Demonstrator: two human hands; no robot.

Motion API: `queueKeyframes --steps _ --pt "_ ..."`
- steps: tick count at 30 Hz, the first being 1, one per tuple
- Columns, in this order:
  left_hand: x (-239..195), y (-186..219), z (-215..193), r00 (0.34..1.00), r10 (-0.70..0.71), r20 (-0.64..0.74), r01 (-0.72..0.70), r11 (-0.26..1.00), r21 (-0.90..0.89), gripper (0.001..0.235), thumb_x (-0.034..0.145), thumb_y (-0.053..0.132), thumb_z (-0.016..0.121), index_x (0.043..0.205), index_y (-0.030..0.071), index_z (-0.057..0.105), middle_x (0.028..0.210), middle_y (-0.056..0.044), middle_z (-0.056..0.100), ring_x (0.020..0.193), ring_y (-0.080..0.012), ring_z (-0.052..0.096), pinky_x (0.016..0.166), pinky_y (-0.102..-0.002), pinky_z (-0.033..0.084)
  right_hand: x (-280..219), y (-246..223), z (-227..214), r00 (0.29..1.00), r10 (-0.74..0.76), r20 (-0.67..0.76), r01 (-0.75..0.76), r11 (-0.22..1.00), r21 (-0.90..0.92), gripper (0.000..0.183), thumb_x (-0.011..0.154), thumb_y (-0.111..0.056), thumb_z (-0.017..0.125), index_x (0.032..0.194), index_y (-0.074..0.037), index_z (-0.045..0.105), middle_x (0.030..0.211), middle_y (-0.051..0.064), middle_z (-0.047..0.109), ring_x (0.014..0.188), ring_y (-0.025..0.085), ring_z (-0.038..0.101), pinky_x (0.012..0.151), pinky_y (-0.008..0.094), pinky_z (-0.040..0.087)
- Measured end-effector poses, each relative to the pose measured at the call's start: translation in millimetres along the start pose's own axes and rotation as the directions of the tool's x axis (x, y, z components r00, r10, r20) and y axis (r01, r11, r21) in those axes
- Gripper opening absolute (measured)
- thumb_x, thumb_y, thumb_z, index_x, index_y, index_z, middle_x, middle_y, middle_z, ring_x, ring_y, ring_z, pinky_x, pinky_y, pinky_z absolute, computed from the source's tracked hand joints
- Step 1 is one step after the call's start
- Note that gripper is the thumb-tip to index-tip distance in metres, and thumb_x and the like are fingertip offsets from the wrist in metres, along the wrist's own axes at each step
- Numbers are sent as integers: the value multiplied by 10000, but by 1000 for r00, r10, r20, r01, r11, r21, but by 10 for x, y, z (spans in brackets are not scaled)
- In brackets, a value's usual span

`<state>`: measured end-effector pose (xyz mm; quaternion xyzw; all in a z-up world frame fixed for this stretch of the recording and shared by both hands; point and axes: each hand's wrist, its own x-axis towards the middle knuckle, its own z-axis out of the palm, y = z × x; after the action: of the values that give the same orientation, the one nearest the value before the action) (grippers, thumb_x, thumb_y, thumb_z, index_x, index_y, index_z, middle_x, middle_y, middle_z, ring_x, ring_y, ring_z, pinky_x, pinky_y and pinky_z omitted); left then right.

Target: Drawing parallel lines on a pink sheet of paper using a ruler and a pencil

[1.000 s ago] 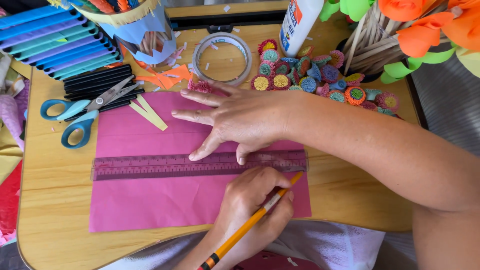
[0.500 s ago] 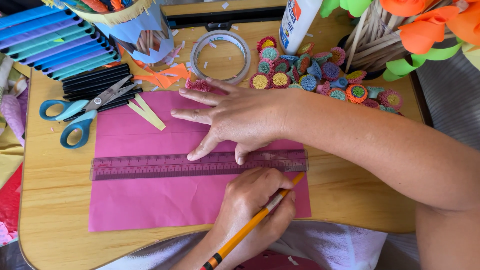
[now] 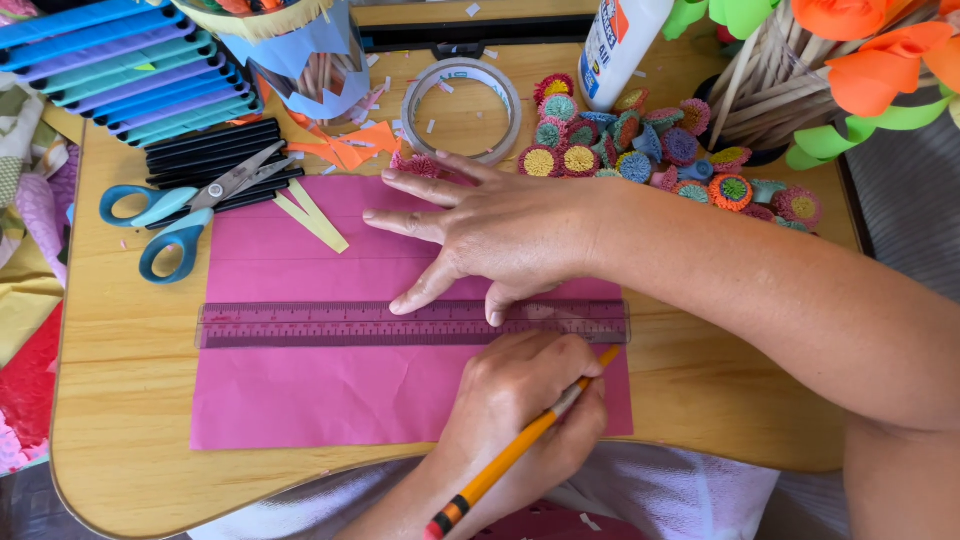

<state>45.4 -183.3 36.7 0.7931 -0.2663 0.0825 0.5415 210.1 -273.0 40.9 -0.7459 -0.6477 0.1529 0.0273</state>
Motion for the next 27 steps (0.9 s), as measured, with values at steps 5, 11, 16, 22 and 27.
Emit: queueKeyframes --steps 5,11,16,22,27 --pt "-112 -40 -292 998 -62 -14 63 997 43 86 816 20 611 808 96 570 691 -37 595 615 -254 585 630 -374 463 -10 -37 -65 1000 12 27 -13 999 29 941 597 -342 930 1446 -491 550 1689 124 111 1534 424 -59 1149 730 17" --pt "-298 -55 -786 971 -223 -85 233 963 137 108 792 32 649 753 132 633 650 11 630 566 -156 594 569 -312 463 -8 -5 -8 1000 2 2 -2 1000 16 942 578 -304 899 1438 -496 566 1684 144 135 1530 452 -19 1141 721 24" --pt "-472 -106 -1237 928 -330 -173 362 908 209 129 773 26 661 729 145 637 618 38 617 539 -91 538 517 -273 420 -45 -3 -27 998 -50 -24 50 999 2 832 685 -394 853 1461 -465 562 1675 170 156 1520 481 -12 1133 709 15" --pt "-677 -187 -1729 869 -407 -282 478 836 269 120 790 56 696 741 160 662 585 52 593 507 -54 480 479 -255 387 -46 18 5 993 -106 -51 105 994 -16 825 680 -462 834 1467 -439 585 1699 154 113 1526 477 -54 1093 722 4" --pt "-731 -197 -2044 803 -495 -332 590 741 320 97 804 83 671 737 153 657 597 46 613 555 -78 529 528 -285 415 -84 63 100 987 -107 -119 87 983 -161 969 558 -497 880 1468 -493 547 1730 94 105 1550 442 -36 1098 674 68"
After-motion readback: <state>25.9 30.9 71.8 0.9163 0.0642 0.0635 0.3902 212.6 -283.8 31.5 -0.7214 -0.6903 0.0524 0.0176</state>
